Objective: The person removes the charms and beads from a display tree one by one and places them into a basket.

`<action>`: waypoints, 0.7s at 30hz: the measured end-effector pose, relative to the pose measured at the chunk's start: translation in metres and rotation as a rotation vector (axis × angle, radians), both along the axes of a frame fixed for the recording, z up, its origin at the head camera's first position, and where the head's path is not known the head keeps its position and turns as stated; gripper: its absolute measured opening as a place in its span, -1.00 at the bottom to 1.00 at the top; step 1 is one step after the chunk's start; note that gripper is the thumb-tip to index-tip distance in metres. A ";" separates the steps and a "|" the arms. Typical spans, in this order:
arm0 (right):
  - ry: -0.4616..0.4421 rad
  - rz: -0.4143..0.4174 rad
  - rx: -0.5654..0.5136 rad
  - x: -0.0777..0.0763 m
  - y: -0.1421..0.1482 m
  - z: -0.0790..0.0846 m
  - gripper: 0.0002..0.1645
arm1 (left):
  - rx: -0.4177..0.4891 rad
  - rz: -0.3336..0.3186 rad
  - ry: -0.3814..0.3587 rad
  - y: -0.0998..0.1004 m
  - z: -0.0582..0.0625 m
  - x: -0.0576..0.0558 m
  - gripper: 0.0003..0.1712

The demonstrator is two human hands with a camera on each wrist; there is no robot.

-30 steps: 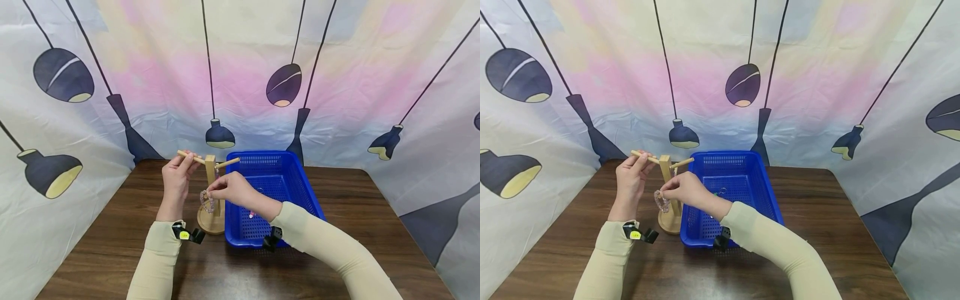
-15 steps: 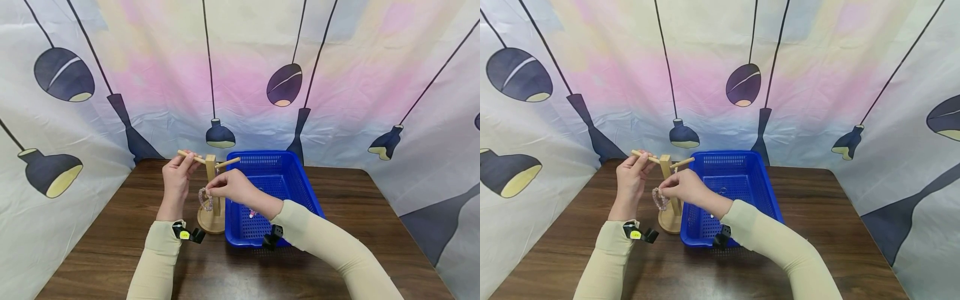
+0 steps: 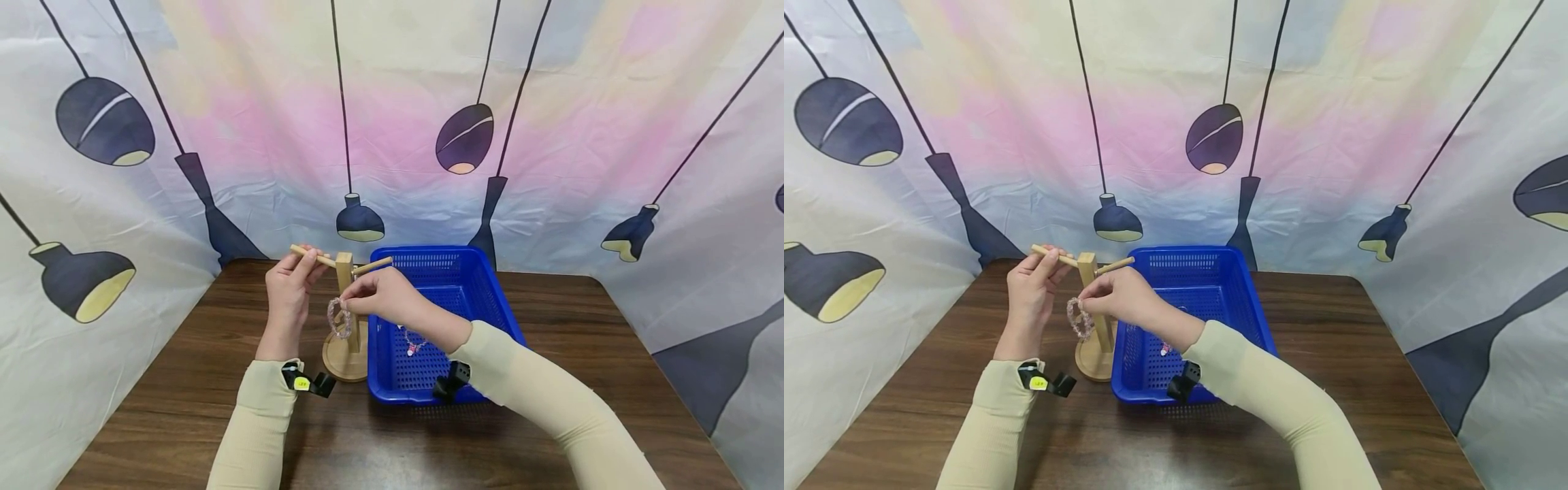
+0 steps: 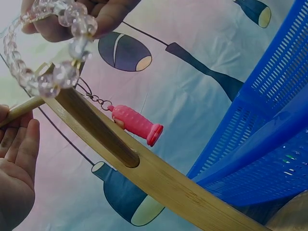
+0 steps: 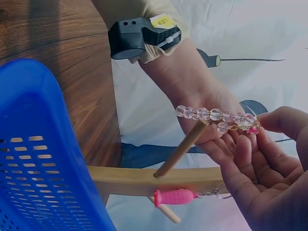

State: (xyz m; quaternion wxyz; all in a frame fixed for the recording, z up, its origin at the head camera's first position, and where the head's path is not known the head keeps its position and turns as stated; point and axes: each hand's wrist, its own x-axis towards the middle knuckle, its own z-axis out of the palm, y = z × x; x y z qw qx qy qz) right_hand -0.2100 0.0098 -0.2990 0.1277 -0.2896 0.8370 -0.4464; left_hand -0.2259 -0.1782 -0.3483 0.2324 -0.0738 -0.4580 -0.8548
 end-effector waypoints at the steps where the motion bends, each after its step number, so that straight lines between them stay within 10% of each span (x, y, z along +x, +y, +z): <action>1: 0.004 0.001 0.001 0.000 0.001 0.001 -0.77 | 0.001 0.000 0.001 0.000 0.000 0.000 -0.75; 21: 0.000 -0.062 -0.016 -0.005 0.027 0.008 -0.80 | -0.006 -0.002 0.011 0.000 0.000 0.000 -0.75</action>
